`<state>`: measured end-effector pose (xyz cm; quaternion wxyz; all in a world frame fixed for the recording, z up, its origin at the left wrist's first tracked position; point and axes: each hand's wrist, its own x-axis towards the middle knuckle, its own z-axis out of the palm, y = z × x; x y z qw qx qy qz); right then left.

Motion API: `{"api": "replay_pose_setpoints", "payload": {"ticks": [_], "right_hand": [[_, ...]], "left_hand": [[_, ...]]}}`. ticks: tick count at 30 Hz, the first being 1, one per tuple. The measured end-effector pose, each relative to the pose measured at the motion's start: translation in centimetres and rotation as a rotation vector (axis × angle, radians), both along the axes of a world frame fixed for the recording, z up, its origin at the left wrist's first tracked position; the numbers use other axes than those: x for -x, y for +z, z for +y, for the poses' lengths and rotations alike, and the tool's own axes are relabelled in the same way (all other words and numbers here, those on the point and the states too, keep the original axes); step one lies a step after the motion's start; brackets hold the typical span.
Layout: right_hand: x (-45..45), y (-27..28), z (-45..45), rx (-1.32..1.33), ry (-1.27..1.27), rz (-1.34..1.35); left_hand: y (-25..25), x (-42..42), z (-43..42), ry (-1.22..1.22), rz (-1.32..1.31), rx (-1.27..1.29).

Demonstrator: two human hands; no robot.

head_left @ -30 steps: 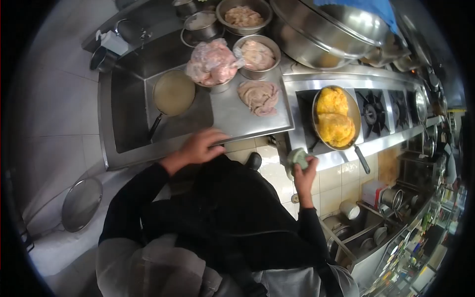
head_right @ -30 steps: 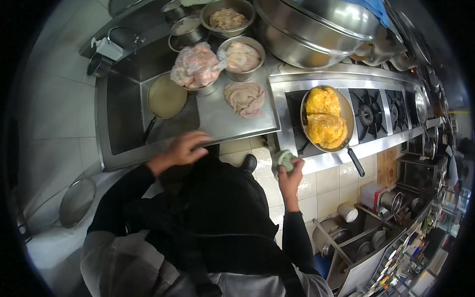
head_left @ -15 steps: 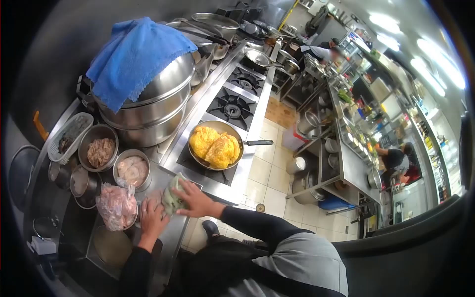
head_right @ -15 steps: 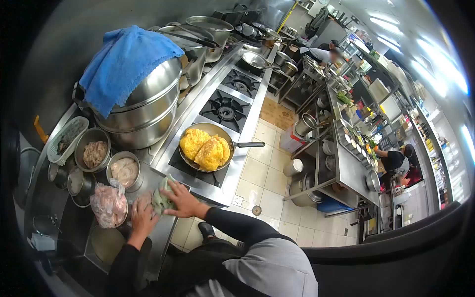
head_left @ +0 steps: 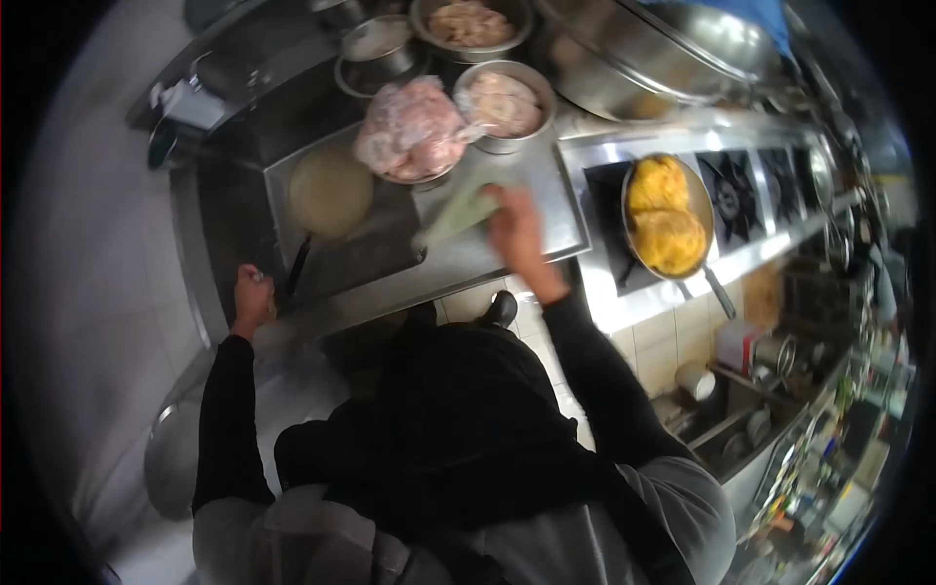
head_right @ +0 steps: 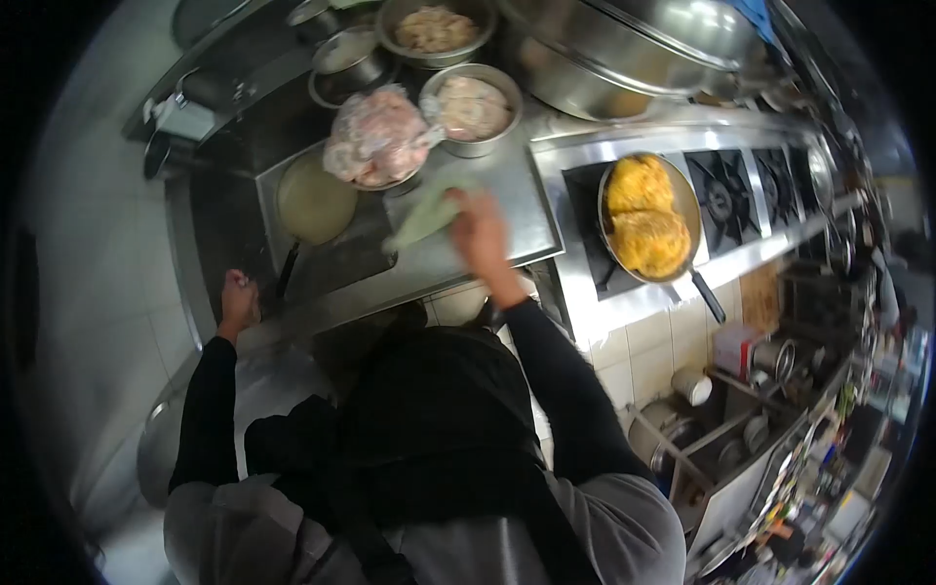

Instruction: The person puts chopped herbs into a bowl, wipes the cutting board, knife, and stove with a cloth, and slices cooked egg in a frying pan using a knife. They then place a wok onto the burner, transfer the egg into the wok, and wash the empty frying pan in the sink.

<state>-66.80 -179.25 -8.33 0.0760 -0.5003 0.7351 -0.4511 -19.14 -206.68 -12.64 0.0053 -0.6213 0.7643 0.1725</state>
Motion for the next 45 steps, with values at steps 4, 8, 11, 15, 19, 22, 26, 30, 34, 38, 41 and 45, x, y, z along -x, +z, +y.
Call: {"api": "replay_pose_setpoints", "payload": {"ticks": [4, 8, 11, 15, 19, 22, 26, 30, 34, 38, 41, 45], "right_hand": [[8.3, -0.7, 1.6, -0.197, -0.145, 0.152], [-1.3, -5.8, -1.8, -0.051, 0.162, 0.237], [-10.7, -6.5, -4.1, 0.02, 0.33, 0.073], [-5.3, -5.2, -1.4, 0.214, 0.189, 0.02], [4.6, -0.1, 4.4, -0.215, 0.051, -0.106], [7.3, 0.0, 8.0, -0.479, 0.024, -0.102], [4.3, 1.5, 9.2, -0.569, 0.088, -0.834], [0.9, 5.2, 6.4, -0.602, 0.061, -0.986], [1.0, 5.2, 2.2, -0.036, 0.302, 0.195], [1.6, 0.0, 0.0, -0.141, 0.624, 0.089], [5.2, -1.4, 3.3, -0.154, 0.407, 0.091], [8.5, -0.9, 5.5, -0.211, 0.152, 0.161]], "left_hand": [[2.5, -0.7, 3.5, 0.448, 1.256, -0.784], [5.9, 6.6, 8.9, 0.697, 1.411, -1.072], [6.9, 12.6, 11.1, 0.702, 1.515, -0.936], [11.6, 21.7, 13.0, 0.173, 1.331, -0.897], [8.7, 32.8, 17.8, -0.471, 1.001, -0.287], [4.9, 36.5, 22.8, -0.553, 0.471, 0.215], [4.4, 35.6, 24.9, -0.835, 0.882, 0.078], [2.7, 28.8, 24.2, -0.864, 0.681, 0.172], [2.8, 21.1, 23.5, -0.734, 0.657, 0.153], [4.7, 16.2, 21.5, -0.616, 0.527, 0.113], [3.5, 4.7, 19.8, -0.231, 0.245, 0.334], [2.5, -5.2, 14.6, 0.425, -0.157, 0.501]]}}
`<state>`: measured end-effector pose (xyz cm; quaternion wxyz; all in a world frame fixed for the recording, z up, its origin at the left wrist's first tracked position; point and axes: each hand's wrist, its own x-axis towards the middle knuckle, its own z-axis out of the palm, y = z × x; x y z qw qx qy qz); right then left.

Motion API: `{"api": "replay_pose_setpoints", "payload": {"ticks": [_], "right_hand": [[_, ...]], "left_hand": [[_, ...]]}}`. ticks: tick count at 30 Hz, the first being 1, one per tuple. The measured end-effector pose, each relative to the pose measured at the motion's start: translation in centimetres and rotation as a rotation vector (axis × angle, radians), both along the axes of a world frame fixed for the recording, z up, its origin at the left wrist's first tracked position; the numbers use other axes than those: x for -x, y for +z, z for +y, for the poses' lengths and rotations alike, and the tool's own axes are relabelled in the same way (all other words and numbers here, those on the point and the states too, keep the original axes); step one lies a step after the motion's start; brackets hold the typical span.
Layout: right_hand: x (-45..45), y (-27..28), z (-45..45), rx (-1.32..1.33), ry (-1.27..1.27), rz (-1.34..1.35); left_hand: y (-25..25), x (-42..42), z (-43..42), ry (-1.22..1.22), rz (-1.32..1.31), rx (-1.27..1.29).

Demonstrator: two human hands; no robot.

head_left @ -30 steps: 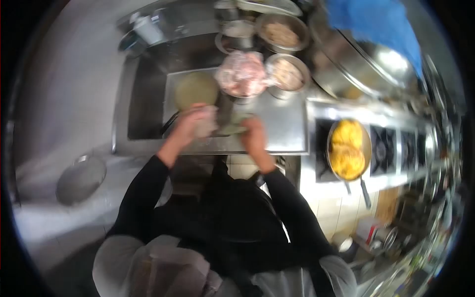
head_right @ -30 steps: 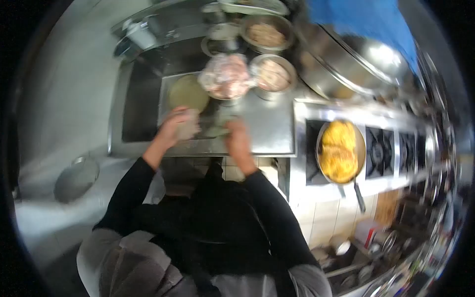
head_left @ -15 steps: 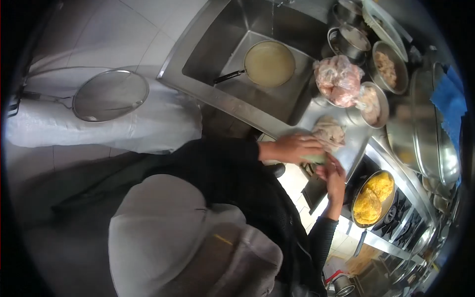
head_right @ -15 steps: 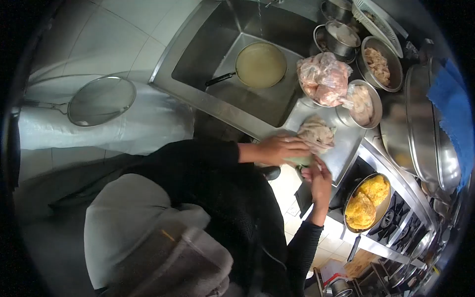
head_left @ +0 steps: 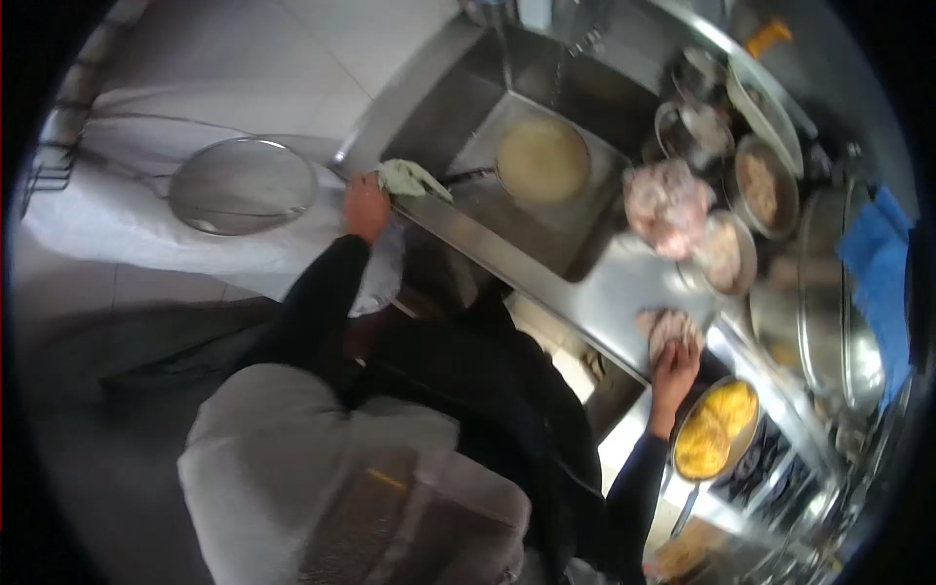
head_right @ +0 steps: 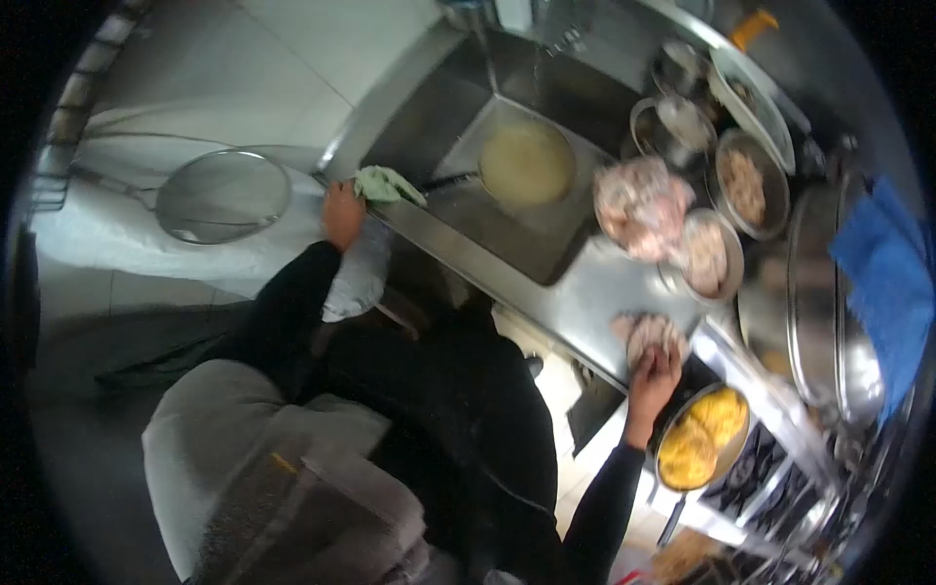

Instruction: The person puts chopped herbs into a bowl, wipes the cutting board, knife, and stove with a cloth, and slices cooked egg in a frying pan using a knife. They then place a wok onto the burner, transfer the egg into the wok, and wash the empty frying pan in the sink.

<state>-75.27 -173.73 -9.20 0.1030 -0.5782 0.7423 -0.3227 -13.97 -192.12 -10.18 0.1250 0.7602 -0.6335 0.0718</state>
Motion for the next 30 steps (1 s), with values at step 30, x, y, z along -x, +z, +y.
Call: {"api": "replay_pose_setpoints", "payload": {"ticks": [30], "right_hand": [[-20.7, 14.2, -26.1, 0.149, 0.341, -0.329]], "left_hand": [[5.5, 24.9, -43.4, -0.937, 0.774, -0.563]]}}
